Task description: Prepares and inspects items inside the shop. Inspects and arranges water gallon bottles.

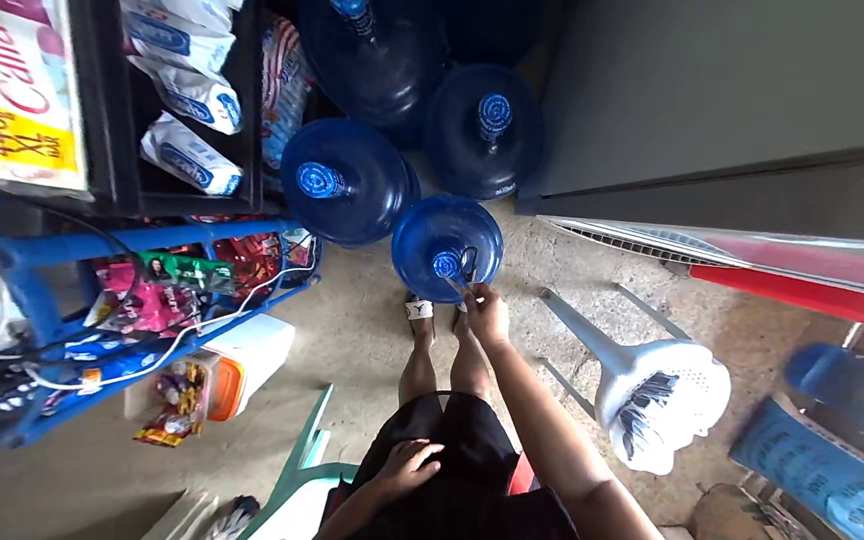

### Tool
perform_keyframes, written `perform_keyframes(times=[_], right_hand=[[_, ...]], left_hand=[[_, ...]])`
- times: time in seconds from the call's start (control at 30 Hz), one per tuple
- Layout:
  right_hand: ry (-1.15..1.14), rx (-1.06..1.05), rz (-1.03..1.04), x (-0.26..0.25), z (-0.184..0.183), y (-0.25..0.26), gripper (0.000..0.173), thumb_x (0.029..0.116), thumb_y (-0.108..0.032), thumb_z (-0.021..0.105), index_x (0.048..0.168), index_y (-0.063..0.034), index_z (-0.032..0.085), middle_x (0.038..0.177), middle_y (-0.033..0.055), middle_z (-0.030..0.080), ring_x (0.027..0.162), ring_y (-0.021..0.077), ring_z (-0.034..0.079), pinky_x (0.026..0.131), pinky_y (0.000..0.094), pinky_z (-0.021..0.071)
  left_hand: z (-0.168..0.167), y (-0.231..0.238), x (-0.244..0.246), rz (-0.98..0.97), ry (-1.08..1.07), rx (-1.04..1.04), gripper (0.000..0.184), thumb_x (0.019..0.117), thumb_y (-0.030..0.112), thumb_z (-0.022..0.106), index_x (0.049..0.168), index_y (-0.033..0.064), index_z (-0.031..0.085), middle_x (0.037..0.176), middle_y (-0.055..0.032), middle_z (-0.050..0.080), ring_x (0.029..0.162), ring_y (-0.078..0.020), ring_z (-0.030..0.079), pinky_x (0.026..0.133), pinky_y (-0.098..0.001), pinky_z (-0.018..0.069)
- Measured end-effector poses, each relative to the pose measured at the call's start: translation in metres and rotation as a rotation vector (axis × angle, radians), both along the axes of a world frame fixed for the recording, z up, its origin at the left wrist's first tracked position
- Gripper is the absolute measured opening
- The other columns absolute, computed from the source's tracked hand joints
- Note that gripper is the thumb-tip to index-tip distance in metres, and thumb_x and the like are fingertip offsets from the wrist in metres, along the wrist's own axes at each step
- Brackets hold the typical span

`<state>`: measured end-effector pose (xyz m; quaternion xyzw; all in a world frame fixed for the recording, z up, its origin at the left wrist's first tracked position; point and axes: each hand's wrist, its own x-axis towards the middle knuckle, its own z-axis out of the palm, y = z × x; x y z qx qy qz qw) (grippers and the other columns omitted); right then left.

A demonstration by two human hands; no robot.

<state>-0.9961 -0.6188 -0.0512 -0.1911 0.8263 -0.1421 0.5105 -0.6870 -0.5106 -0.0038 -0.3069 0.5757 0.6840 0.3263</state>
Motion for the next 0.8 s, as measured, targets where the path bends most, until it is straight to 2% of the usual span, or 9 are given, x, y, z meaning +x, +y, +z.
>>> perform_keyframes(times=[0.07, 0.17, 0.27, 0.47, 0.6, 0.7, 0.8], right_hand=[[0.057, 0.059, 0.095, -0.007, 0.011, -0.006, 0.029, 0.1055, -0.028, 0.055, 0.123, -0.0088, 0.069, 0.12, 0.0154, 0.07, 0.11, 0.0375, 0.067, 0.091, 0.0629, 0.0508], [0.128, 0.078, 0.162, -0.011, 0.019, -0.015, 0.028, 0.1049, -0.026, 0.056, 0.121, -0.009, 0.07, 0.119, 0.0162, 0.07, 0.106, 0.0393, 0.068, 0.086, 0.0645, 0.0512], [0.12, 0.11, 0.19, -0.012, 0.027, -0.025, 0.027, 0.1054, -0.024, 0.055, 0.121, -0.0076, 0.07, 0.121, 0.017, 0.07, 0.108, 0.0398, 0.067, 0.088, 0.0646, 0.0505], [0.065, 0.048, 0.17, -0.014, 0.012, -0.023, 0.028, 0.1041, -0.022, 0.058, 0.124, -0.0067, 0.069, 0.124, 0.0186, 0.069, 0.108, 0.0412, 0.067, 0.09, 0.0664, 0.05], [-0.035, -0.144, 0.019, -0.003, -0.017, -0.009, 0.025, 0.1033, -0.018, 0.06, 0.116, 0.0014, 0.068, 0.106, 0.0201, 0.07, 0.084, 0.0324, 0.067, 0.08, 0.0547, 0.0544], [-0.042, -0.202, -0.082, 0.009, -0.021, -0.006, 0.022, 0.1033, -0.017, 0.059, 0.112, 0.0021, 0.067, 0.093, 0.0169, 0.068, 0.07, 0.0263, 0.062, 0.071, 0.0493, 0.0532], [-0.026, -0.167, -0.16, 0.021, -0.018, -0.008, 0.021, 0.1041, -0.018, 0.059, 0.109, 0.0012, 0.066, 0.082, 0.0145, 0.066, 0.065, 0.0249, 0.059, 0.068, 0.0489, 0.0514]], left_hand=[[0.0, -0.001, 0.004, 0.005, -0.011, 0.008, 0.046, 0.1049, 0.033, 0.05, 0.14, 0.0061, 0.062, 0.141, -0.0188, 0.061, 0.139, -0.0367, 0.05, 0.118, -0.0609, 0.0253], [0.0, -0.003, 0.007, 0.051, 0.004, 0.011, 0.046, 0.1051, 0.033, 0.049, 0.14, 0.0058, 0.062, 0.141, -0.0186, 0.061, 0.138, -0.0355, 0.051, 0.118, -0.0605, 0.0265], [-0.002, -0.004, 0.006, 0.071, 0.022, 0.012, 0.046, 0.1047, 0.033, 0.049, 0.139, 0.0058, 0.062, 0.139, -0.0186, 0.062, 0.136, -0.0357, 0.052, 0.116, -0.0611, 0.028], [0.001, -0.019, 0.003, 0.077, 0.007, 0.066, 0.047, 0.105, 0.034, 0.048, 0.142, 0.0069, 0.06, 0.141, -0.0181, 0.061, 0.137, -0.0355, 0.051, 0.117, -0.0612, 0.0279], [0.001, -0.023, 0.007, 0.112, 0.023, 0.073, 0.047, 0.1053, 0.033, 0.049, 0.141, 0.0055, 0.06, 0.14, -0.0186, 0.062, 0.136, -0.0352, 0.052, 0.117, -0.0604, 0.0279], [-0.001, -0.023, 0.013, 0.14, 0.037, 0.045, 0.045, 0.1047, 0.031, 0.05, 0.14, 0.0052, 0.062, 0.136, -0.0186, 0.064, 0.133, -0.0352, 0.055, 0.114, -0.0612, 0.032], [-0.002, -0.021, 0.017, 0.181, 0.04, 0.032, 0.043, 0.1046, 0.028, 0.05, 0.138, 0.0044, 0.063, 0.136, -0.0182, 0.065, 0.132, -0.0355, 0.056, 0.114, -0.0616, 0.0324]])
